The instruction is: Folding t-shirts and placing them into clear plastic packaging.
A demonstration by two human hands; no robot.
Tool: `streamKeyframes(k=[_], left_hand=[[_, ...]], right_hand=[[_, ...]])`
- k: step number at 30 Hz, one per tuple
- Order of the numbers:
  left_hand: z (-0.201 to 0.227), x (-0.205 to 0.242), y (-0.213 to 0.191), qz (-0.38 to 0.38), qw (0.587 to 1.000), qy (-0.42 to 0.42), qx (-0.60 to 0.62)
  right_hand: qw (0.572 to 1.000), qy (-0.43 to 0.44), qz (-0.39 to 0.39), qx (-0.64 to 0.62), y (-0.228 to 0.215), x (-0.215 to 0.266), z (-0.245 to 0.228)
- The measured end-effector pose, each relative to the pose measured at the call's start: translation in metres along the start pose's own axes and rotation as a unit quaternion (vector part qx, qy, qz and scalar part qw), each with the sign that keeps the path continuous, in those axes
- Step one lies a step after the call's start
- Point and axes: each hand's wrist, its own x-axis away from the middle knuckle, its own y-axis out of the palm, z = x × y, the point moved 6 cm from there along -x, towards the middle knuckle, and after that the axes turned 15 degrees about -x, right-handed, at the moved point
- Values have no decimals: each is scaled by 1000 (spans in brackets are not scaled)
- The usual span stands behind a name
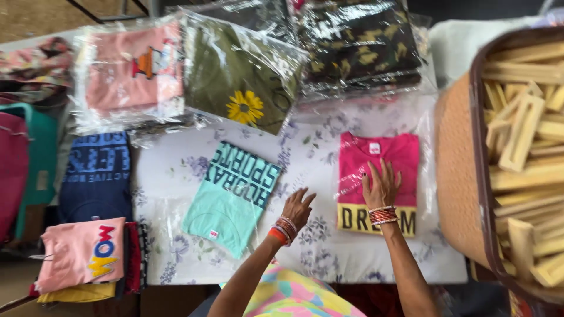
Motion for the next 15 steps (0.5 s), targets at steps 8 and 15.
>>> streamKeyframes(k=[8,15], left_hand=[[-27,2,21,-39,982,-75,166],[-53,22,34,-84,879,-150,445]], right_hand=[[845,18,-97,-525,141,-138,-116],[749,96,7,-655,185,-178,-187]])
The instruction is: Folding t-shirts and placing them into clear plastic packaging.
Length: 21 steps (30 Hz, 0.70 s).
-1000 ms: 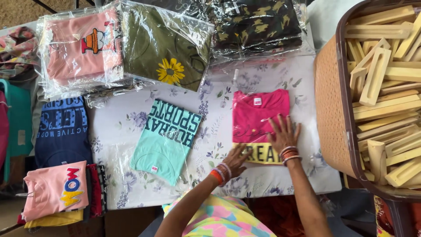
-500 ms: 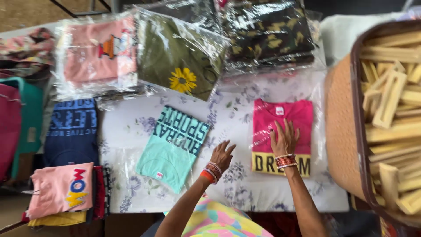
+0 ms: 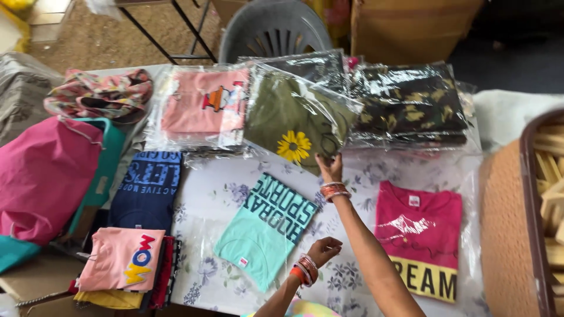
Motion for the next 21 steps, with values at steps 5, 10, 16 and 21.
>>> streamKeyframes(k=[5,10,16,21], left_hand=[[-19,1,-33,6,931,-127,341],[-14,-30,-87,122,761,-136,623],[-32,-99,-13,72,832,-205,511],[-18,-132,71,43,898,-232,371]], right_hand=[[991,113,66,-19,-23,39,-56],[990,64,117,-46,-121,146,-85],[953,-7,278,118,-248,318,-87],[942,-57,315,104,-288,400,-56]])
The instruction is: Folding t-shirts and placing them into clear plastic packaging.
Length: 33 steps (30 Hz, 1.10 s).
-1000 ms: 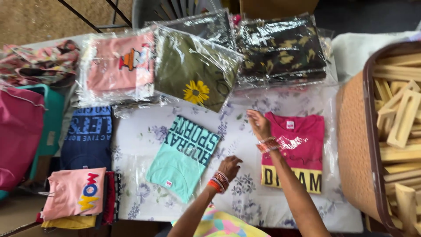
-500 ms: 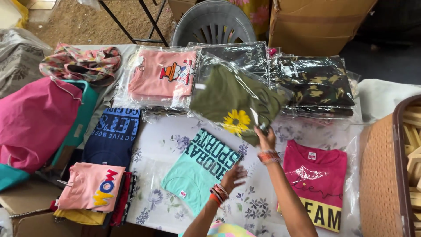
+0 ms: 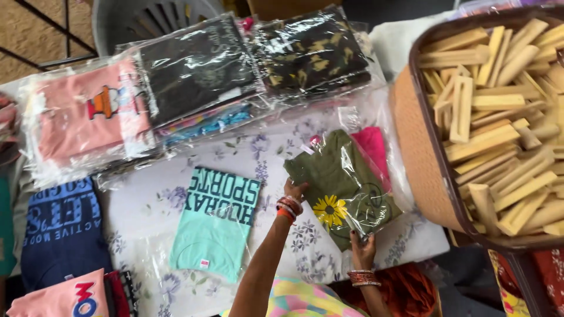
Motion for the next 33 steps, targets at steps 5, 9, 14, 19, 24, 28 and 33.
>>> streamKeyframes(k=[5,9,14,19,24,28,33], left_hand=[[15,-72,42,-42,972,220,-73],[47,-84,75,-95,948,262,-155],[107,-17,73,22,866,219,-450],[120,50,42,207,807,186,-521],[53,82,62,197,757,258,-567],[6,110,88,124,760,255,-585],[4,123,66,49,747,302,-590]], right_hand=[[968,203,24,-142,5,8,18],[969,205,41,-132,12,-15,13],[963,262,54,-20,5,-32,19],[863,226,-122,435,-1,-16,-21],[895,-178,-135,387,61,-69,-101],[771,-230,-211,556,78,-141,-87],[757,-193,-214,587,63,-181,-85]])
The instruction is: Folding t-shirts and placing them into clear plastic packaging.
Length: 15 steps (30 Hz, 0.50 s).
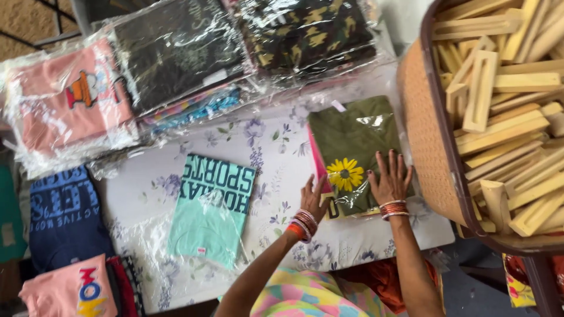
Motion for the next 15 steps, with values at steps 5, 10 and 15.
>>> streamKeyframes(k=[5,10,15], left_hand=[[-70,29,-85,112,981,-29,-153],[-164,107,-139,174,936,-166,-255],[-215,165,-146,83,887,-353,-287]], right_hand=[[996,86,19,1,-4,-3,1],[989,-31,111,-97,-29,-83,-61],[983,-150,110,-2,-15,-168,-86]])
